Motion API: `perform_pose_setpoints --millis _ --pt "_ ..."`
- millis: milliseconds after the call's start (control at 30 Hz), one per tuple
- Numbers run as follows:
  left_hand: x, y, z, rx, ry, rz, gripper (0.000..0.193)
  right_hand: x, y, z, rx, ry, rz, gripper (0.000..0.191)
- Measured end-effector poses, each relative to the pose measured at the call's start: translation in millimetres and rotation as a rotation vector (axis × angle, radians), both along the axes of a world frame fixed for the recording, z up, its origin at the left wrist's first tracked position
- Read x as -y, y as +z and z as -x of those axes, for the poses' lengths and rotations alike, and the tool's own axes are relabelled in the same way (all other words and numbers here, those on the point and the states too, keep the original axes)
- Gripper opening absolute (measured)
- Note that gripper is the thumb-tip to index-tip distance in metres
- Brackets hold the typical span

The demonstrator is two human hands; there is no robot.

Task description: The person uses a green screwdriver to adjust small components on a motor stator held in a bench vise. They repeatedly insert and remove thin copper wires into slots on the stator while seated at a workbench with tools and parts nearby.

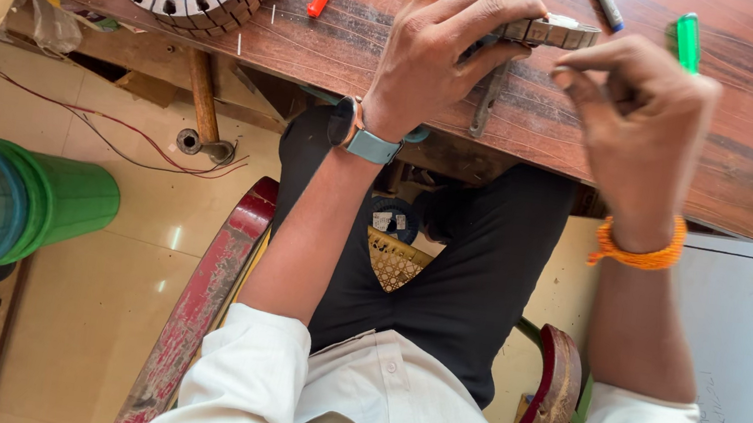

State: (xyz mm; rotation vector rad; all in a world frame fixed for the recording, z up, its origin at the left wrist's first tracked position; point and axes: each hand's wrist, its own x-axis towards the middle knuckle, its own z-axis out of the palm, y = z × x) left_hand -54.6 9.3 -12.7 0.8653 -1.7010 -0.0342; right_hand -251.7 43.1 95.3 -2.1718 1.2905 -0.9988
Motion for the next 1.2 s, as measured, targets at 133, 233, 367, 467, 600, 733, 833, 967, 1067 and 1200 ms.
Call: perform_pose_setpoints --millis 133,233,367,467,600,733,833,967,1067,1200 --pt "1 -3 -2 -0.002 -0.01 0.002 0.043 -1 -33 -6 0.023 0.03 0.04 0.009" --pt "-2 -6 -5 0.055 -0.019 0.016 0.045 -2 -50 -6 0.051 0.026 0.056 0.007" --pt "-9 -8 -1 0.172 0.082 0.217 0.041 -7 -57 -1 0.023 0.055 0.088 0.011" --pt "-14 -9 0 0.255 0.129 0.206 0.028 -13 -53 5 0.038 0.133 0.118 0.012" --pt "-16 -10 -1 0.157 0.061 0.151 0.016 -20 -37 13 0.0 0.185 0.146 0.017" --pt "-15 -11 5 0.05 0.06 0.106 0.018 -21 -15 19 -0.116 0.095 0.109 0.007" --pt "-15 -12 11 -0.029 0.069 0.083 0.021 -10 1 19 -0.18 0.103 0.205 0.006" --pt "-12 -13 18 -0.115 0.092 0.072 0.021 18 12 7 -0.235 0.203 0.4 0.007" --pt "-12 -16 18 -0.111 0.102 0.075 0.023 35 13 0 -0.317 0.192 0.421 0.014" --pt "-10 -21 17 -0.105 0.106 0.094 0.022 48 8 -2 -0.297 0.217 0.349 0.017"
